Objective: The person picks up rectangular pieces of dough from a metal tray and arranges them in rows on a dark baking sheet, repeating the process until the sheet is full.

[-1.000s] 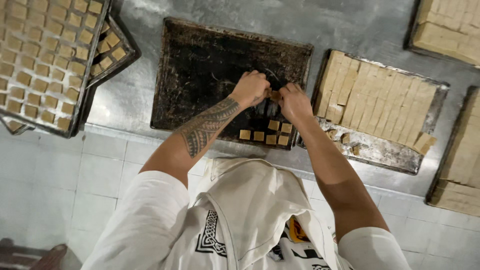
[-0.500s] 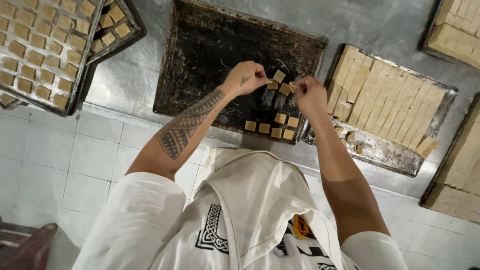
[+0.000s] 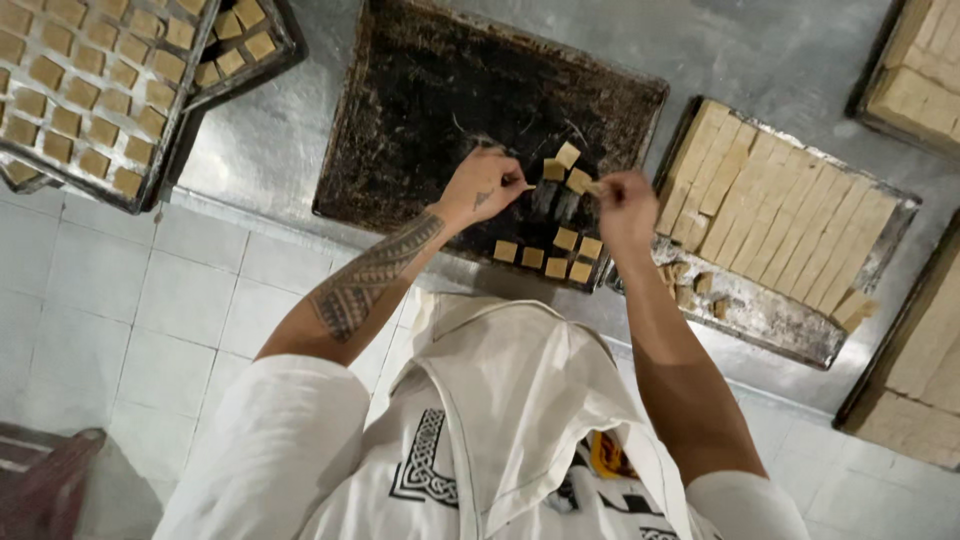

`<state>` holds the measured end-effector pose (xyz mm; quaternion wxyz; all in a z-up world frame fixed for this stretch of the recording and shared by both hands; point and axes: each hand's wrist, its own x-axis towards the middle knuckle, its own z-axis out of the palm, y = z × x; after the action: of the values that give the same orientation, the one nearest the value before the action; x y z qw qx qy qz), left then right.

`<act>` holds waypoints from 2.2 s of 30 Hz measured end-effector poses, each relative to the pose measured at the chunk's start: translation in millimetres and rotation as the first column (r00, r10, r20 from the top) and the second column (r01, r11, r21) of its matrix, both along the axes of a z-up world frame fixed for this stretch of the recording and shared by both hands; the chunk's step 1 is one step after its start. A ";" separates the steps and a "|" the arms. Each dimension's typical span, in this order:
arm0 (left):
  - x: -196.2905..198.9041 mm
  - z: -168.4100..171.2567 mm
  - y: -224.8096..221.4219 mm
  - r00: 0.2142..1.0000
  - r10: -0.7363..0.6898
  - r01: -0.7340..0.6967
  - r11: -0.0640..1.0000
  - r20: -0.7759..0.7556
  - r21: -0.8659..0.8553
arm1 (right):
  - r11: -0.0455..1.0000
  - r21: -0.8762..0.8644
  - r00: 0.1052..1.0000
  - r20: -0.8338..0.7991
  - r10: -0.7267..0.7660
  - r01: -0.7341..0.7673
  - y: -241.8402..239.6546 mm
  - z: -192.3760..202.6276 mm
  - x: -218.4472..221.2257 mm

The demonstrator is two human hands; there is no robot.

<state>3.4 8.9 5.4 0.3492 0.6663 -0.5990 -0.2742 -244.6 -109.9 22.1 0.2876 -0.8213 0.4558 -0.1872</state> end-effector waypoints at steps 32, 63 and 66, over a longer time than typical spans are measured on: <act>-19.8 14.0 13.2 0.942 0.236 -0.158 0.939 -0.237 0.305 | 0.941 0.336 0.997 0.082 0.006 -0.034 30.8 29.3 23.4; -21.4 6.8 16.8 0.933 -0.262 0.209 0.953 0.247 0.220 | 0.941 0.126 0.814 -0.475 0.335 -0.313 39.4 16.5 24.4; -23.6 -9.3 -13.9 0.965 -0.141 0.112 0.983 0.219 0.143 | 0.978 0.110 0.872 -0.445 0.206 -0.176 9.6 22.3 21.3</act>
<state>-20.2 -4.9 -3.9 0.2158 0.6750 -0.6575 -0.2559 -223.3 -100.3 44.4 0.2173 -0.8732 0.4329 0.0540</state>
